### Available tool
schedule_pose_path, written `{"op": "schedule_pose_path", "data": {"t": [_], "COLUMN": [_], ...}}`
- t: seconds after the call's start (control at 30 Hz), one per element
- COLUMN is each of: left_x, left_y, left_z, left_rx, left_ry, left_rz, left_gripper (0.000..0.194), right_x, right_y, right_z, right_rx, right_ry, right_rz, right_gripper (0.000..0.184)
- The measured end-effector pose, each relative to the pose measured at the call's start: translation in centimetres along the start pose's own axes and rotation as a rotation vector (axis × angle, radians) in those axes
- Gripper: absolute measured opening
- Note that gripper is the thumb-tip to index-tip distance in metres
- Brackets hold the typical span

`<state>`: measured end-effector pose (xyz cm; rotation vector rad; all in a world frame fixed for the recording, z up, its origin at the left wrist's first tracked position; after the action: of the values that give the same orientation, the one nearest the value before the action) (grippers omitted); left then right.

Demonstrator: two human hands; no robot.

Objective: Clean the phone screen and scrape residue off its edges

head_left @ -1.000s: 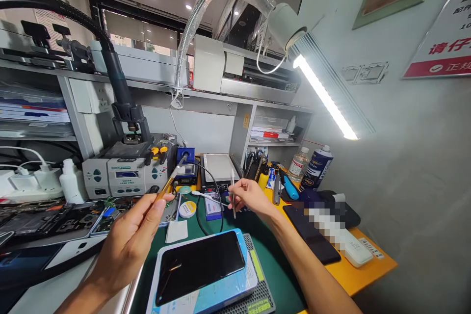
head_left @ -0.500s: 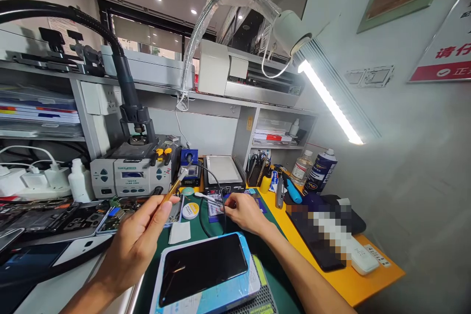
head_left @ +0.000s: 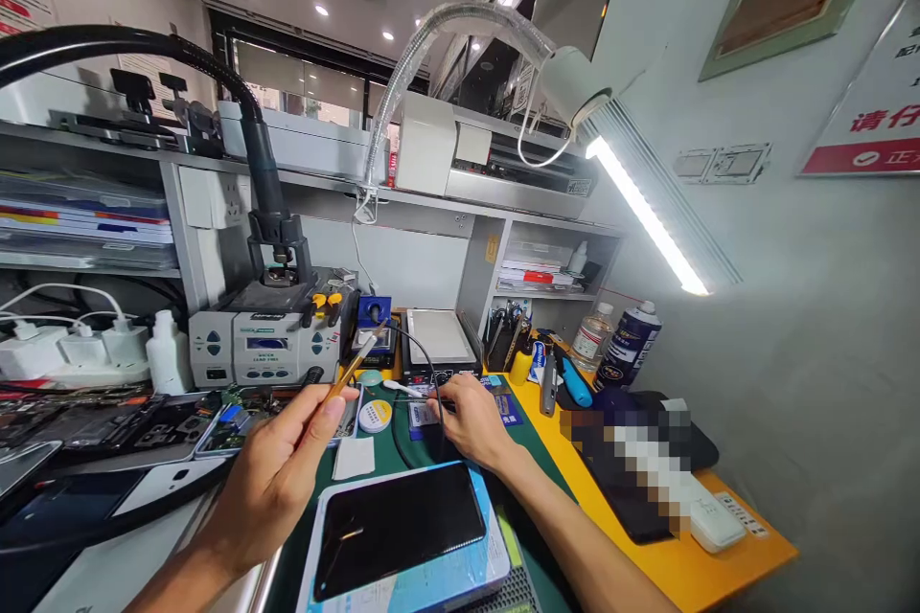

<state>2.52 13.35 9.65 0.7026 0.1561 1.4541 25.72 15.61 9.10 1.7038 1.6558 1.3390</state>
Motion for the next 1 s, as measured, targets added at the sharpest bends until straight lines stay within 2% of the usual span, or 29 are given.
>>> {"op": "schedule_pose_path", "data": {"t": [0.13, 0.3, 0.57, 0.7, 0.83, 0.9, 1.0], "left_x": [0.0, -0.1, 0.1, -0.2, -0.8, -1.0, -1.0], "left_y": [0.0, 0.3, 0.2, -0.1, 0.0, 0.1, 0.0], "left_z": [0.3, 0.8, 0.4, 1.5, 3.3, 3.8, 3.9], "left_rx": [0.000, -0.013, -0.003, -0.009, 0.002, 0.026, 0.048], "left_ry": [-0.009, -0.042, -0.049, -0.059, -0.081, -0.098, -0.129], "left_rz": [-0.009, 0.010, 0.000, -0.028, -0.010, 0.005, 0.002], "left_gripper": [0.058, 0.055, 0.054, 0.050, 0.044, 0.042, 0.040], "right_x": [0.3, 0.3, 0.2, 0.1, 0.3, 0.3, -0.3], "right_y": [-0.5, -1.2, -1.4, -1.3, -0.1, 1.4, 4.3], "right_z": [0.0, 0.5, 0.7, 0.8, 1.0, 1.1, 1.0], "right_rx": [0.003, -0.025, -0.046, -0.007, 0.065, 0.108, 0.165], "right_ry": [0.006, -0.012, -0.039, -0.032, -0.013, -0.009, 0.000], "right_rz": [0.016, -0.037, -0.081, -0.062, 0.044, 0.165, 0.404], "right_gripper": [0.018, 0.015, 0.017, 0.019, 0.022, 0.024, 0.038]}}
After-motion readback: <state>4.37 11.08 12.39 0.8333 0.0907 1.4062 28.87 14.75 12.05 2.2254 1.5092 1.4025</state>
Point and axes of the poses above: each hand's wrist, its own x-axis towards the middle knuckle, its own y-axis out of the back of the hand, z = x × y, the point moved 9 cm from there along x, towards the middle knuckle, and after that the axes turned 13 degrees about x, right-handed, at the moved point
